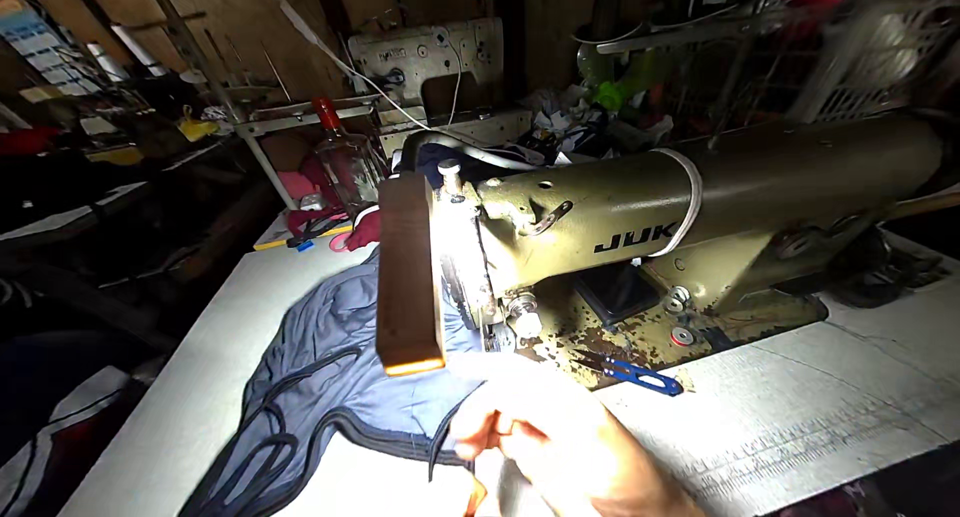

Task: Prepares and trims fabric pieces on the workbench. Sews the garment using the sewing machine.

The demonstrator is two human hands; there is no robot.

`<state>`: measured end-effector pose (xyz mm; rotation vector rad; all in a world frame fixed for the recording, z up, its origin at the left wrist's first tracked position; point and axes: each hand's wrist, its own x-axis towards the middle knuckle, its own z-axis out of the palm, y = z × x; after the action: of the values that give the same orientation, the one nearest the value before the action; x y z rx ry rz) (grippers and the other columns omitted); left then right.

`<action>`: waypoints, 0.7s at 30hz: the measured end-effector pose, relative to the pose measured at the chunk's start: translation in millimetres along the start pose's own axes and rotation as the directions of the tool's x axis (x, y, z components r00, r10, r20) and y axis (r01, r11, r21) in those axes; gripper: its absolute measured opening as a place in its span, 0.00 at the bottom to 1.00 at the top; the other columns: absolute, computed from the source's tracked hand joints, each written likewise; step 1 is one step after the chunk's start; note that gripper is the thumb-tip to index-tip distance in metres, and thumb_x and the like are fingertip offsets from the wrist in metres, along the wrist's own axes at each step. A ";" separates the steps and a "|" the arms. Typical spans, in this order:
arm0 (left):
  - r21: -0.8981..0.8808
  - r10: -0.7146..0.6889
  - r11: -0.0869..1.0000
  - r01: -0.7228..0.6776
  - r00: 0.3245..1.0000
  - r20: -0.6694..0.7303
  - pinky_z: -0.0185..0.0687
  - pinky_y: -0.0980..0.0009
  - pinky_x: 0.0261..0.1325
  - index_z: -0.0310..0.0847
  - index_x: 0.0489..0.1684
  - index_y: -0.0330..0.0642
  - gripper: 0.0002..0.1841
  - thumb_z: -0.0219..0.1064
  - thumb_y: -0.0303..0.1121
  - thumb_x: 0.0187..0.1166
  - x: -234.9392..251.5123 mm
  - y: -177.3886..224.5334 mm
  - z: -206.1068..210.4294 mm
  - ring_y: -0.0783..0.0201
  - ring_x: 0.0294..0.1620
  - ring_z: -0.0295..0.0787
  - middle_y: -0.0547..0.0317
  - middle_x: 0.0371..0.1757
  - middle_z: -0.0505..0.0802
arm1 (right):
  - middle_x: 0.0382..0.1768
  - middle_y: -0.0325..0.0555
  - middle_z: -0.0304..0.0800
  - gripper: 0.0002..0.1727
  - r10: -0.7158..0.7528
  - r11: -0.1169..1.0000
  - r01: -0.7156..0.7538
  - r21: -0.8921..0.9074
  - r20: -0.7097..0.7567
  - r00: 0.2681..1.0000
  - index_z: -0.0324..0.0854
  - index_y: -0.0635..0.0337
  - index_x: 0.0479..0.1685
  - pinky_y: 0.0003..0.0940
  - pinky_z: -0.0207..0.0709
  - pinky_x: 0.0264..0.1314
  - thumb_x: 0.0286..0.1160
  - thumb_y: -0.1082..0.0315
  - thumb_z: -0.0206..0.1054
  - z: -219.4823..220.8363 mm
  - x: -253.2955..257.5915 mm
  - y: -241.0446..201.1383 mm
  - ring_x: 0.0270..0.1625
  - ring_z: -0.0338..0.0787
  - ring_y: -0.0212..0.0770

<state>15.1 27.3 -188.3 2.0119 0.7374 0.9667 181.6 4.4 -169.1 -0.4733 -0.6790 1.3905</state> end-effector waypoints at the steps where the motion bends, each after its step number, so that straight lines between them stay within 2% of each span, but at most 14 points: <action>1: 0.036 0.022 0.999 -0.024 0.999 0.038 0.75 0.85 0.35 0.85 0.25 0.23 0.12 0.65 0.24 0.76 4.5 1.4 -3.4 0.81 0.27 0.79 0.54 0.22 0.87 | 0.25 0.35 0.84 0.16 0.043 0.995 -0.037 0.090 -0.070 0.997 0.80 0.64 0.56 0.23 0.83 0.38 0.87 0.72 0.45 4.5 3.4 -2.7 0.28 0.86 0.28; 3: 0.155 0.066 0.984 -0.087 0.989 0.131 0.79 0.75 0.38 0.87 0.27 0.25 0.12 0.65 0.27 0.78 16.3 6.0 -10.7 0.69 0.30 0.84 0.47 0.25 0.89 | 0.12 0.26 0.66 0.20 0.100 0.986 -0.080 0.144 -0.143 0.985 0.79 0.58 0.42 0.18 0.70 0.19 0.92 0.66 0.39 -0.9 10.0 -5.1 0.12 0.68 0.22; 4: 0.217 0.113 0.966 -0.141 0.984 0.137 0.79 0.69 0.41 0.88 0.27 0.27 0.13 0.66 0.29 0.79 22.8 8.0 -12.5 0.63 0.32 0.86 0.45 0.26 0.90 | 0.10 0.24 0.62 0.21 0.047 0.999 -0.045 0.014 -0.207 0.977 0.78 0.57 0.36 0.15 0.64 0.13 0.92 0.67 0.38 -4.9 11.5 -3.9 0.09 0.63 0.20; 5: 0.245 0.185 0.947 -0.207 0.977 0.110 0.75 0.67 0.42 0.88 0.26 0.29 0.13 0.66 0.30 0.79 29.2 8.2 -12.0 0.60 0.33 0.83 0.46 0.25 0.88 | 0.11 0.25 0.63 0.20 -0.082 0.969 0.010 -0.246 -0.286 0.955 0.77 0.56 0.31 0.12 0.59 0.12 0.90 0.71 0.42 -8.7 11.5 -0.9 0.09 0.61 0.17; 6: 0.273 0.276 0.919 -0.286 0.958 0.075 0.73 0.68 0.46 0.86 0.26 0.32 0.12 0.65 0.31 0.78 35.6 8.6 -10.5 0.61 0.35 0.82 0.47 0.26 0.88 | 0.13 0.26 0.69 0.17 -0.252 0.840 0.047 -0.541 -0.310 0.917 0.79 0.59 0.27 0.12 0.59 0.16 0.84 0.75 0.49 -14.6 9.7 4.2 0.13 0.64 0.16; 7: 0.305 0.362 0.879 -0.367 0.929 0.073 0.73 0.70 0.54 0.86 0.31 0.35 0.11 0.63 0.32 0.78 42.1 10.7 -9.3 0.61 0.43 0.85 0.47 0.32 0.91 | 0.16 0.29 0.75 0.14 -0.388 0.636 0.054 -0.770 -0.259 0.885 0.83 0.63 0.25 0.14 0.65 0.24 0.77 0.76 0.55 -21.4 4.4 8.4 0.18 0.69 0.17; 8: 0.335 0.432 0.830 -0.446 0.894 0.119 0.74 0.69 0.64 0.87 0.41 0.38 0.10 0.61 0.32 0.82 49.0 13.1 -9.3 0.60 0.53 0.88 0.46 0.42 0.94 | 0.18 0.31 0.79 0.13 -0.432 0.458 0.037 -0.888 -0.186 0.882 0.85 0.64 0.24 0.15 0.69 0.27 0.74 0.76 0.58 -26.7 -3.8 9.4 0.21 0.73 0.18; 9: 0.364 0.471 0.780 -0.509 0.860 0.195 0.75 0.65 0.71 0.88 0.51 0.39 0.11 0.59 0.31 0.85 55.5 15.3 -9.4 0.58 0.63 0.89 0.46 0.53 0.95 | 0.21 0.37 0.82 0.13 -0.382 0.350 0.041 -0.936 -0.103 0.918 0.86 0.66 0.26 0.19 0.72 0.31 0.73 0.76 0.57 -30.1 -16.6 5.3 0.24 0.76 0.22; 10: 0.400 0.488 0.727 -0.558 0.830 0.272 0.77 0.60 0.72 0.87 0.57 0.41 0.13 0.57 0.30 0.86 61.0 15.2 -9.2 0.55 0.68 0.88 0.46 0.60 0.95 | 0.23 0.42 0.84 0.13 -0.267 0.324 0.071 -0.944 -0.020 0.963 0.87 0.68 0.29 0.23 0.74 0.35 0.74 0.78 0.55 -33.7 -30.8 -2.0 0.27 0.79 0.25; 11: 0.443 0.508 0.667 -0.599 0.801 0.317 0.80 0.58 0.68 0.87 0.58 0.42 0.14 0.57 0.31 0.85 65.3 11.3 -9.0 0.53 0.67 0.89 0.47 0.61 0.94 | 0.26 0.45 0.87 0.14 -0.144 0.343 0.078 -0.936 0.030 0.989 0.87 0.70 0.30 0.25 0.77 0.39 0.75 0.79 0.55 -36.0 -43.3 -10.4 0.31 0.83 0.27; 13: 0.491 0.524 0.606 -0.626 0.779 0.345 0.82 0.58 0.60 0.89 0.52 0.46 0.12 0.60 0.35 0.83 68.0 1.5 -12.3 0.53 0.60 0.91 0.49 0.54 0.95 | 0.27 0.44 0.86 0.14 0.015 0.396 0.044 -0.917 0.055 0.998 0.85 0.72 0.29 0.24 0.74 0.42 0.74 0.80 0.53 -40.3 -64.6 -29.1 0.34 0.82 0.26; 15: 0.446 0.470 0.660 -0.604 0.796 0.382 0.84 0.56 0.54 0.89 0.45 0.43 0.09 0.63 0.34 0.82 62.2 1.4 -16.0 0.50 0.51 0.91 0.46 0.46 0.94 | 0.25 0.42 0.87 0.14 0.011 0.323 -0.052 -0.945 -0.052 0.999 0.87 0.72 0.29 0.23 0.76 0.39 0.72 0.80 0.54 -46.7 -78.3 -47.7 0.31 0.82 0.24; 18: 0.343 0.371 0.806 -0.481 0.864 0.340 0.84 0.57 0.49 0.89 0.37 0.35 0.10 0.63 0.28 0.83 38.9 -0.7 3.3 0.47 0.41 0.90 0.42 0.34 0.91 | 0.29 0.40 0.91 0.16 -0.145 0.066 -0.119 -0.991 -0.127 0.981 0.89 0.64 0.32 0.32 0.81 0.44 0.74 0.78 0.53 -63.7 -77.3 -60.4 0.35 0.88 0.30; 21: 0.266 0.167 0.934 -0.239 0.949 0.267 0.84 0.59 0.49 0.88 0.38 0.29 0.10 0.61 0.26 0.82 15.5 -4.2 27.3 0.49 0.41 0.90 0.41 0.35 0.92 | 0.30 0.39 0.92 0.16 -0.471 -0.342 -0.165 -0.925 0.017 0.882 0.90 0.53 0.35 0.41 0.83 0.37 0.73 0.72 0.54 -77.4 -58.0 -44.0 0.35 0.91 0.40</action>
<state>45.3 30.6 -197.3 2.4570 0.5717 0.7381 264.0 -52.2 -204.9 -1.9442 -1.4490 -0.1297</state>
